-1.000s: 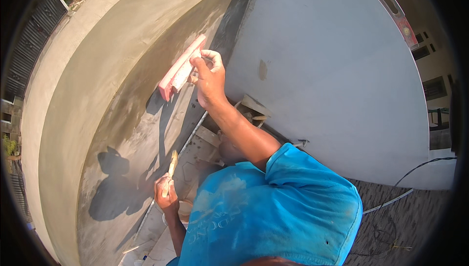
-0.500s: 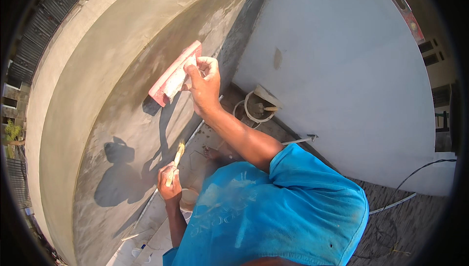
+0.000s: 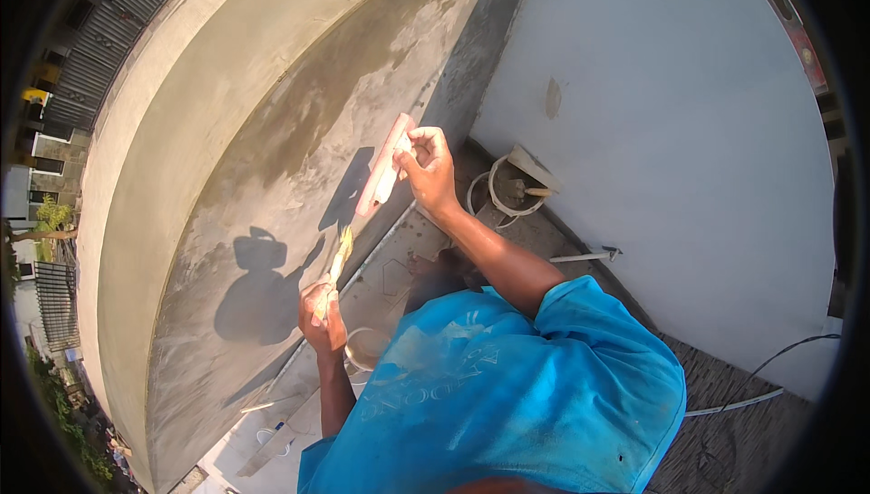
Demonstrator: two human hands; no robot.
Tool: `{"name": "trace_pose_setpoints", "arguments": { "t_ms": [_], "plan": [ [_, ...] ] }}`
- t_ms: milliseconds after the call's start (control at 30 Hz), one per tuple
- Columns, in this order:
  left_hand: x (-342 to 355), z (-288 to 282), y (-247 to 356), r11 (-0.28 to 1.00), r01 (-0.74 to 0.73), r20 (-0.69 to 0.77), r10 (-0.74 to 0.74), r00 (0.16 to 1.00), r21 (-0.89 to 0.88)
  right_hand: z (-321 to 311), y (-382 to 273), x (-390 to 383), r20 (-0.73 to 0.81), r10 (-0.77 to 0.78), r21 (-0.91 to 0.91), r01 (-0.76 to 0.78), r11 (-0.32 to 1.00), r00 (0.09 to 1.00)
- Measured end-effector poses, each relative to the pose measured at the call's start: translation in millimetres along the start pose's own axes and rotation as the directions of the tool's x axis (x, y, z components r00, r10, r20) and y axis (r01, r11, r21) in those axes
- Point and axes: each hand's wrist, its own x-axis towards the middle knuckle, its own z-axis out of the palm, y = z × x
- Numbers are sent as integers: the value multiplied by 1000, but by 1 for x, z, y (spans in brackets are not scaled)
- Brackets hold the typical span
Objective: The person smooths a curved concrete surface using a pink trowel and a brush. They repeatedly dip the trowel into a bucket of water to wet the surface and then rub it along the edge of the concrete structure.
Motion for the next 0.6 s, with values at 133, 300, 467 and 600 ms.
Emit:
{"name": "trace_pose_setpoints", "arguments": {
  "t_ms": [133, 300, 467, 600],
  "plan": [
    [23, 37, 30, 655, 205, -139, -433, 891, -728, -100, 15, -30, 328, 534, 313, -623, 717, 779],
    [42, 86, 42, 66, 306, 181, -684, 707, -950, -111, 12, -55, 539, 429, 473, -682, 558, 725],
    [27, 87, 36, 127, 377, 128, -802, 584, -918, -77, -69, 38, 383, 173, 662, -400, 634, 907],
    [7, 70, 35, 166, 380, 63, -850, 523, -910, 10, -152, 109, -38, -124, 412, 129, 902, 992]
  ]
}}
